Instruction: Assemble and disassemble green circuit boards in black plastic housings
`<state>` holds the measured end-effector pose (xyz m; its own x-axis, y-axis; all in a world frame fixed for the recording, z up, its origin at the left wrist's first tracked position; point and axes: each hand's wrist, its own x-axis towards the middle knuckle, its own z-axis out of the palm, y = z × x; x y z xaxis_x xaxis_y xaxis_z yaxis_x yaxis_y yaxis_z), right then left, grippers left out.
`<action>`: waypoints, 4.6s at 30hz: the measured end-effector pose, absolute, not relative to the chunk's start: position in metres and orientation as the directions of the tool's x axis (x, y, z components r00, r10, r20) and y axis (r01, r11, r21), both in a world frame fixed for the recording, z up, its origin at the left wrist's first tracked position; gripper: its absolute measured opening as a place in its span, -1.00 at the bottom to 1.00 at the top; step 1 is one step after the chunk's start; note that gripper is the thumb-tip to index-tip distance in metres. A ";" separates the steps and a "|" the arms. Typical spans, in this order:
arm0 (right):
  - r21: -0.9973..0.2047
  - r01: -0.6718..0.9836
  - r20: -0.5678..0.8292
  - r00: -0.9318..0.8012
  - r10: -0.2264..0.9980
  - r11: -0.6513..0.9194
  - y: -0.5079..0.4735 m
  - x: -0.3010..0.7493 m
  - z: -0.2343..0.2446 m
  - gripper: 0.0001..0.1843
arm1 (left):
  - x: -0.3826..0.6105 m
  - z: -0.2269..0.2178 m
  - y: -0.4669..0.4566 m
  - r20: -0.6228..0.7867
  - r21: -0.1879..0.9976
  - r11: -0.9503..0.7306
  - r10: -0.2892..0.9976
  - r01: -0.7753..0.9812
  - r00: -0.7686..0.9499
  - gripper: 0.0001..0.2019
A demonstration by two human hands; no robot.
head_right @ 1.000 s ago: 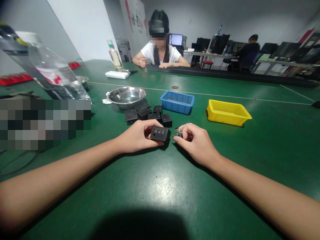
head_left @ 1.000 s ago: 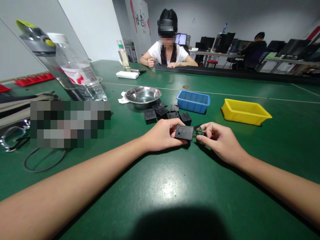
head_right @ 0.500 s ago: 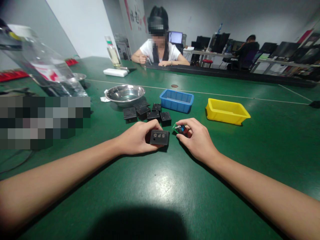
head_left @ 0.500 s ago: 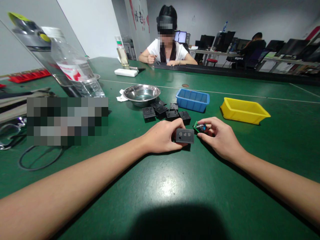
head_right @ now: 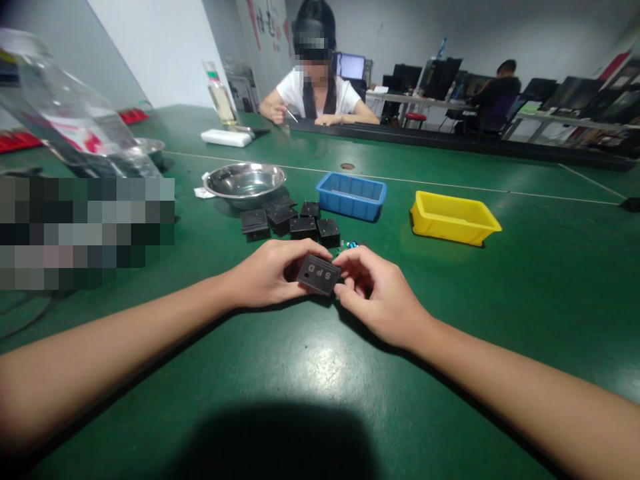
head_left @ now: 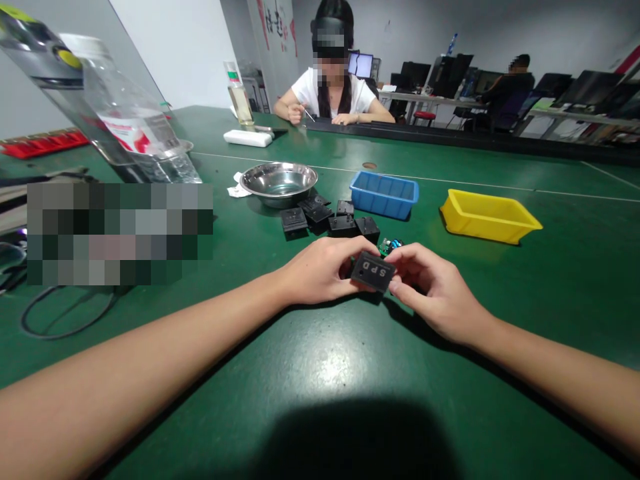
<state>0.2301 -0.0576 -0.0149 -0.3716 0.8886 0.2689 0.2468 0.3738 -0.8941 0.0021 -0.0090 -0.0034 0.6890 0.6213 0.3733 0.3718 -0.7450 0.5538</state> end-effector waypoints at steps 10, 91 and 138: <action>-0.929 0.183 0.253 -0.317 0.914 0.321 -0.051 0.231 -0.018 -0.76 | 0.003 -0.009 -0.006 0.497 0.479 -0.809 0.569 0.340 0.655 -0.51; -0.999 0.019 0.033 -0.471 0.882 0.047 -0.051 0.232 -0.009 -0.58 | 0.005 0.001 -0.013 0.335 0.545 -0.777 0.546 0.315 0.768 -0.60; -0.998 -0.021 0.059 -0.480 0.875 0.055 -0.052 0.233 -0.011 -0.61 | 0.005 0.001 -0.013 0.331 0.542 -0.779 0.544 0.316 0.771 -0.59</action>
